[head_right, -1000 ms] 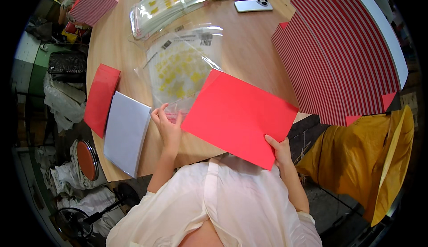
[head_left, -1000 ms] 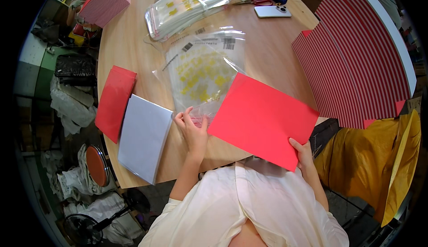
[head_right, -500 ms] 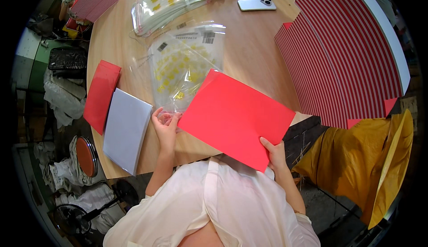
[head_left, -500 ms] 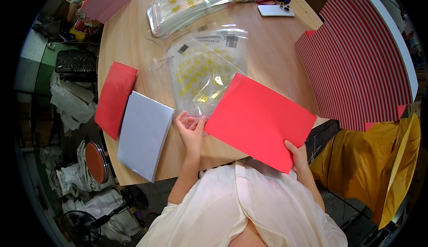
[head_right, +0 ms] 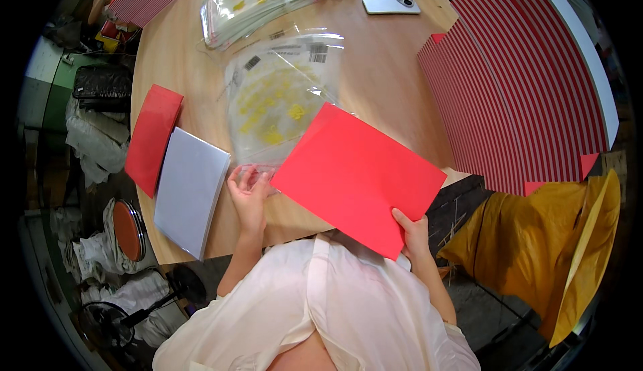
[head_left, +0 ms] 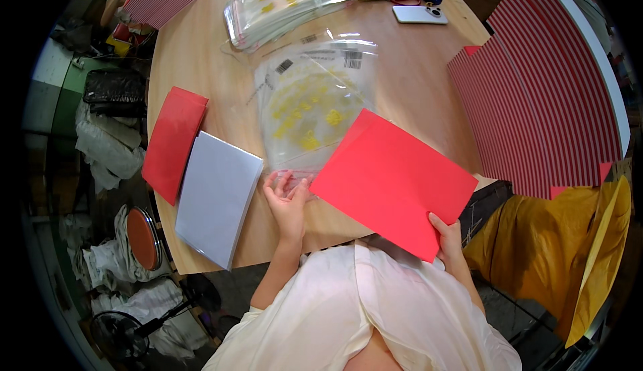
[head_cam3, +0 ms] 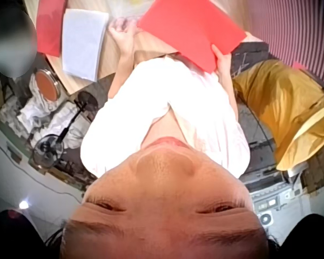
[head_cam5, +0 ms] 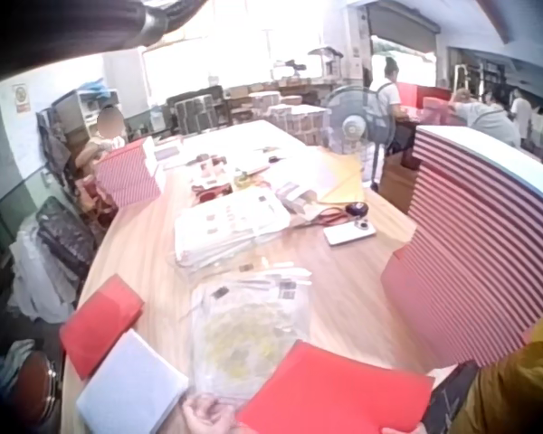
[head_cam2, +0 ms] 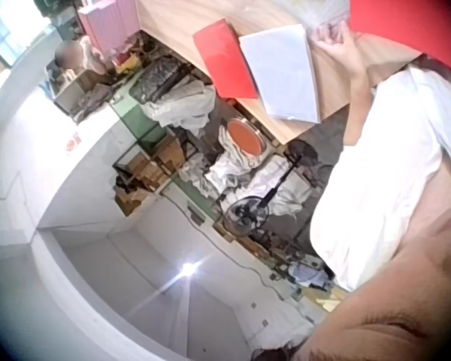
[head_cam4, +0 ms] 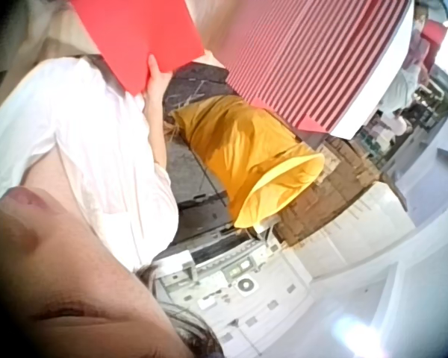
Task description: The person repeatedly picks up sheets of white and red paper from a stack and places them into clear plastic bags. They handle the paper one at a time, folding it slightly before inserting it into the packaging.
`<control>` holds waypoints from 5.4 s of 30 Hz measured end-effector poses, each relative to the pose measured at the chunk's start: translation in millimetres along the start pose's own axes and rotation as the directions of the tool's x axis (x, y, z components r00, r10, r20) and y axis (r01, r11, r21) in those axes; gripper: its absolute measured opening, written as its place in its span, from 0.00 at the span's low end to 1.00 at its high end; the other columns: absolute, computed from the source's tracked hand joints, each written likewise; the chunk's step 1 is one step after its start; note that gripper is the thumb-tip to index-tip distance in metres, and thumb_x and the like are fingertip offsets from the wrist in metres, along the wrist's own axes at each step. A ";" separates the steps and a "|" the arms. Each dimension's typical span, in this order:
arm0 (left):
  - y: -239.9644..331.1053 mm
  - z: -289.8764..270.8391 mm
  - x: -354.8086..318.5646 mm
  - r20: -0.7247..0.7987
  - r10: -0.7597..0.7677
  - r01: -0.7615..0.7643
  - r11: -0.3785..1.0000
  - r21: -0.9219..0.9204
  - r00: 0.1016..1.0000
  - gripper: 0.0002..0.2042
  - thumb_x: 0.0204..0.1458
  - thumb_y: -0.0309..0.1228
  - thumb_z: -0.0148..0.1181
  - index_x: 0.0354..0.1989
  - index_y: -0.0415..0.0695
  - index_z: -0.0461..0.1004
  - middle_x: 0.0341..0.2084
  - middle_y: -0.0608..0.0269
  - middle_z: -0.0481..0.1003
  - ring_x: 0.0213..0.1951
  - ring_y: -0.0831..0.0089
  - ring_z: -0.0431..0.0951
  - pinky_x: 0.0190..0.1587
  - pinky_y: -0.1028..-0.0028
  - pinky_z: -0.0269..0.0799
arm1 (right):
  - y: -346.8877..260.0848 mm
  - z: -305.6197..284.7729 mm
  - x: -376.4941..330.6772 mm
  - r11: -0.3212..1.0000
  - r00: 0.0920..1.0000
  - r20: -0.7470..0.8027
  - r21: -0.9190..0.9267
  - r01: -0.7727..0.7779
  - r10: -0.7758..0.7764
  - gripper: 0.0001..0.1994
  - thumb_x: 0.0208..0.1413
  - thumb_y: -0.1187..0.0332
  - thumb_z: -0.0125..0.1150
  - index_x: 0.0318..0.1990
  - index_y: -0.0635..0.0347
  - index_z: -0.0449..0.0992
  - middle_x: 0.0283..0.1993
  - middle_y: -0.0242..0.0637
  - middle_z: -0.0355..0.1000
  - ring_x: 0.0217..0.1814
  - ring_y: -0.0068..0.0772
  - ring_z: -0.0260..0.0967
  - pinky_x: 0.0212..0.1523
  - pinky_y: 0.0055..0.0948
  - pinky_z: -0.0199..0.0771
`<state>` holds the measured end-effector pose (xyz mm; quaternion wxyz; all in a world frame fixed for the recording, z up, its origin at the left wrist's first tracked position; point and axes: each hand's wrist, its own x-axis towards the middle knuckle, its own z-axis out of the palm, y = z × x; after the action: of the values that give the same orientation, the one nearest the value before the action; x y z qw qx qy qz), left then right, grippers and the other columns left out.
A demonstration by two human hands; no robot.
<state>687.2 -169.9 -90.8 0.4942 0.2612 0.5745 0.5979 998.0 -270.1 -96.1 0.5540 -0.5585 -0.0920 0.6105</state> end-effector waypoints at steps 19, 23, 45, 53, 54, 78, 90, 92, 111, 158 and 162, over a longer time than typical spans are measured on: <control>-2.2 -1.8 2.6 -0.026 -0.140 0.139 0.990 -0.036 0.990 0.21 0.55 0.18 0.58 0.54 0.40 0.57 0.38 0.53 0.74 0.42 0.61 0.80 0.45 0.64 0.80 | -1.0 0.8 -8.7 0.997 0.997 -0.032 -0.025 0.068 -0.068 0.15 0.54 0.78 0.63 0.49 0.68 0.72 0.45 0.39 0.74 0.42 0.29 0.75 0.43 0.29 0.78; 0.8 -2.1 1.2 -0.041 -0.133 0.132 0.991 -0.031 0.990 0.22 0.54 0.18 0.58 0.54 0.40 0.57 0.37 0.54 0.74 0.41 0.62 0.80 0.44 0.64 0.81 | -0.5 0.0 -7.2 0.996 0.997 -0.027 -0.049 0.076 -0.078 0.14 0.53 0.78 0.63 0.48 0.67 0.73 0.45 0.39 0.75 0.42 0.28 0.75 0.43 0.28 0.77; 2.9 -2.8 -5.0 -0.039 -0.203 0.198 0.974 -0.107 0.978 0.18 0.54 0.20 0.60 0.51 0.38 0.61 0.37 0.55 0.74 0.39 0.65 0.80 0.42 0.65 0.82 | 5.0 -0.5 -5.1 0.997 0.998 -0.003 0.033 0.064 -0.064 0.14 0.54 0.78 0.62 0.48 0.66 0.73 0.45 0.37 0.75 0.43 0.28 0.75 0.44 0.28 0.77; -4.4 -8.3 -4.0 -0.058 -0.123 0.121 0.992 -0.034 0.991 0.16 0.55 0.20 0.59 0.49 0.37 0.62 0.35 0.57 0.74 0.33 0.70 0.79 0.40 0.63 0.84 | 7.5 -2.8 -4.5 0.996 0.996 -0.013 -0.017 0.086 -0.086 0.14 0.54 0.78 0.63 0.48 0.66 0.73 0.45 0.37 0.75 0.43 0.28 0.75 0.44 0.27 0.77; -4.1 -8.1 -4.0 -0.063 -0.109 0.108 0.994 -0.021 0.992 0.16 0.55 0.20 0.59 0.49 0.37 0.62 0.35 0.57 0.73 0.33 0.70 0.79 0.40 0.63 0.84 | 7.4 -3.0 -4.6 0.996 0.996 -0.016 -0.029 0.086 -0.086 0.14 0.54 0.78 0.63 0.48 0.66 0.73 0.45 0.37 0.75 0.43 0.28 0.75 0.44 0.27 0.77; 10.3 -6.3 -2.1 -0.026 -0.147 0.148 0.989 0.026 0.989 0.19 0.54 0.22 0.61 0.52 0.38 0.59 0.34 0.57 0.74 0.36 0.69 0.80 0.42 0.67 0.82 | 5.0 0.0 -2.9 0.995 0.995 -0.023 -0.015 0.097 -0.097 0.16 0.54 0.79 0.62 0.50 0.66 0.71 0.46 0.38 0.74 0.44 0.29 0.74 0.46 0.28 0.76; 3.0 -12.8 3.0 -0.024 -0.183 0.183 0.983 0.006 0.983 0.18 0.55 0.23 0.60 0.51 0.40 0.61 0.35 0.58 0.74 0.35 0.69 0.80 0.40 0.66 0.82 | 5.3 -2.3 -0.9 0.995 0.995 -0.024 -0.027 0.091 -0.092 0.14 0.54 0.78 0.62 0.48 0.66 0.73 0.45 0.37 0.75 0.43 0.28 0.74 0.45 0.27 0.76; 4.2 -11.3 3.0 -0.042 -0.165 0.168 0.984 0.063 0.985 0.19 0.55 0.23 0.61 0.51 0.40 0.61 0.35 0.58 0.74 0.35 0.69 0.80 0.40 0.67 0.82 | 5.0 -2.0 -0.8 0.995 0.995 -0.026 -0.031 0.090 -0.091 0.14 0.54 0.78 0.62 0.48 0.66 0.73 0.45 0.37 0.75 0.43 0.28 0.74 0.45 0.27 0.76; 2.9 -0.3 -2.2 0.107 -0.068 0.061 0.996 0.063 0.992 0.25 0.48 0.16 0.65 0.52 0.39 0.59 0.38 0.50 0.76 0.38 0.72 0.79 0.41 0.73 0.80 | 2.7 7.6 0.5 0.994 0.993 -0.043 0.002 0.111 -0.111 0.14 0.54 0.78 0.62 0.49 0.67 0.72 0.45 0.39 0.75 0.43 0.29 0.75 0.44 0.28 0.77; 24.2 67.0 52.8 0.974 -0.055 -0.975 -0.028 0.219 0.220 0.42 0.55 0.56 0.49 0.68 0.33 0.50 0.69 0.48 0.52 0.71 0.57 0.48 0.71 0.56 0.40 | -33.1 -1.9 27.2 0.986 0.993 -0.018 0.119 0.118 -0.117 0.14 0.59 0.77 0.56 0.52 0.65 0.69 0.49 0.41 0.74 0.47 0.31 0.76 0.47 0.29 0.79; 13.2 64.6 47.4 0.973 -0.045 -0.974 -0.021 0.226 0.227 0.44 0.55 0.58 0.48 0.68 0.31 0.49 0.69 0.45 0.51 0.71 0.56 0.47 0.71 0.58 0.40 | -28.9 6.2 34.4 0.989 0.993 -0.017 0.091 0.116 -0.115 0.14 0.59 0.77 0.56 0.52 0.65 0.69 0.49 0.40 0.74 0.47 0.31 0.76 0.47 0.29 0.79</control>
<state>722.4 -98.0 -77.3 0.1164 0.9374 0.3155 0.0908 1017.9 -229.5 -92.6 0.6140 -0.5296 -0.0927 0.5778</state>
